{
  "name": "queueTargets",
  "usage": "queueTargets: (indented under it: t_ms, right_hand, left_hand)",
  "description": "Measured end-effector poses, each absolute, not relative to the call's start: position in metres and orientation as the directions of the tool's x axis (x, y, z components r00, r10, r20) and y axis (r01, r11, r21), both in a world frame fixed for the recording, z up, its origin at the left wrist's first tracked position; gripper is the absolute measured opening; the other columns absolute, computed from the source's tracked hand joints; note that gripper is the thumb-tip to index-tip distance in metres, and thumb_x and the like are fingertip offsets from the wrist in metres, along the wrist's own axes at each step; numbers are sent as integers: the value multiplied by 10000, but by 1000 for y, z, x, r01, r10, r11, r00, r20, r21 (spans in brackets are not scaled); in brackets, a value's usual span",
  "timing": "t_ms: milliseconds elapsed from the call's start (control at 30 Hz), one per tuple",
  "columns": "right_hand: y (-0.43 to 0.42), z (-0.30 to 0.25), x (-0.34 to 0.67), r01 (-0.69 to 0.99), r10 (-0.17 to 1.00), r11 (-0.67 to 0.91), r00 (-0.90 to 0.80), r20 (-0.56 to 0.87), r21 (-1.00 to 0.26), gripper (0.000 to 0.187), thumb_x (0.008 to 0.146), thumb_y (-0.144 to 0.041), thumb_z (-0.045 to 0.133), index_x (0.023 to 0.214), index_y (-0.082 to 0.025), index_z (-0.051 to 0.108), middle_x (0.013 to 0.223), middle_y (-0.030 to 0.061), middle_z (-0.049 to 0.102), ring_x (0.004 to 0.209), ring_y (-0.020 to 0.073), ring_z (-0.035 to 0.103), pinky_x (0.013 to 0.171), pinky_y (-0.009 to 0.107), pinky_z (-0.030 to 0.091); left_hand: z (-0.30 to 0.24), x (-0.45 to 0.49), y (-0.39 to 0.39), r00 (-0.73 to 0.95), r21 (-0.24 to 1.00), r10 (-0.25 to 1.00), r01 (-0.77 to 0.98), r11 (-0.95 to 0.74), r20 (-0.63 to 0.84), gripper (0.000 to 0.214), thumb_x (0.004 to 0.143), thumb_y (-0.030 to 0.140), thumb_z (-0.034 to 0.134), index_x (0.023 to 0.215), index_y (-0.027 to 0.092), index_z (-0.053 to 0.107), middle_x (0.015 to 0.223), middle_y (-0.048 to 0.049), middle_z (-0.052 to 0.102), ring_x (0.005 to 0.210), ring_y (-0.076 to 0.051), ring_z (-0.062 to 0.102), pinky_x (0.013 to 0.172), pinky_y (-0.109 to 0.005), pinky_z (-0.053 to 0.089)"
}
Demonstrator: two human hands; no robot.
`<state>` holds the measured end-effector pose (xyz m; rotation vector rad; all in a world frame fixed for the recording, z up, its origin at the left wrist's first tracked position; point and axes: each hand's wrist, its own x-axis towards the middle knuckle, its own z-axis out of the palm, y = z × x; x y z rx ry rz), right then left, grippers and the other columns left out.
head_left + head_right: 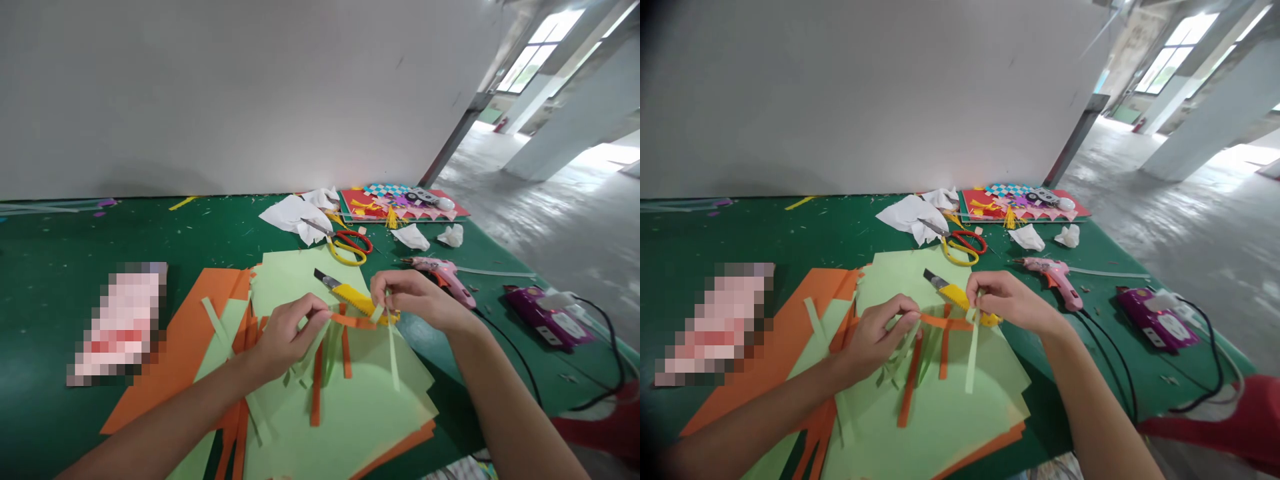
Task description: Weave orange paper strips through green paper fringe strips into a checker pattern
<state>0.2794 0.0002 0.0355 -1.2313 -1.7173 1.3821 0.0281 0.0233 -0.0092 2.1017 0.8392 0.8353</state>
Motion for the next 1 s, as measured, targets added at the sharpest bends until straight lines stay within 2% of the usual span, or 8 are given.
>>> queueTargets:
  t_ms: [233,467,567,733,1000]
  right_hand:
    - [2,33,289,254,927,35,-370,-64,-967,50,732,-147,512,725,-166,558,713,6,517,629,123,458,562,243,346]
    - [1,34,284,458,945,27,-301,-127,-888,84,731,-128,474,734,-175,543,690,-18,457,624,113,387,544,239,288]
    - [2,35,284,473,947,51,-303,-109,-879,93,732,-123,462,732,-172,541,705,-14,470,640,116,395,556,241,296]
    - [0,36,280,424,942,99,-332,-52,-900,77,758,-125,484,727,-167,541,716,-13,489,644,114,409,573,239,316]
    - [-3,31,264,185,883,101,-470,2,-978,59,801,-142,549,760,-159,588,764,10,542,687,130,457,613,253,335]
  left_hand:
    - [-14,27,24,601,833,740,211,-512,302,190,972,274,409,824,198,501,639,51,605,568,-85,554,584,-185,398]
    - [-15,27,25,583,893,762,131,-430,281,215,981,306,396,815,201,485,618,50,591,560,-97,580,589,-199,425]
    - [-15,28,25,572,902,774,129,-413,272,226,981,320,398,807,203,481,605,49,593,559,-101,577,586,-204,425]
    - [-15,28,26,584,888,772,177,-424,252,227,982,322,397,813,202,488,618,52,596,568,-94,568,593,-200,413]
    - [-15,28,23,565,790,776,323,-521,280,218,970,314,412,807,198,499,633,59,511,553,-86,458,553,-193,364]
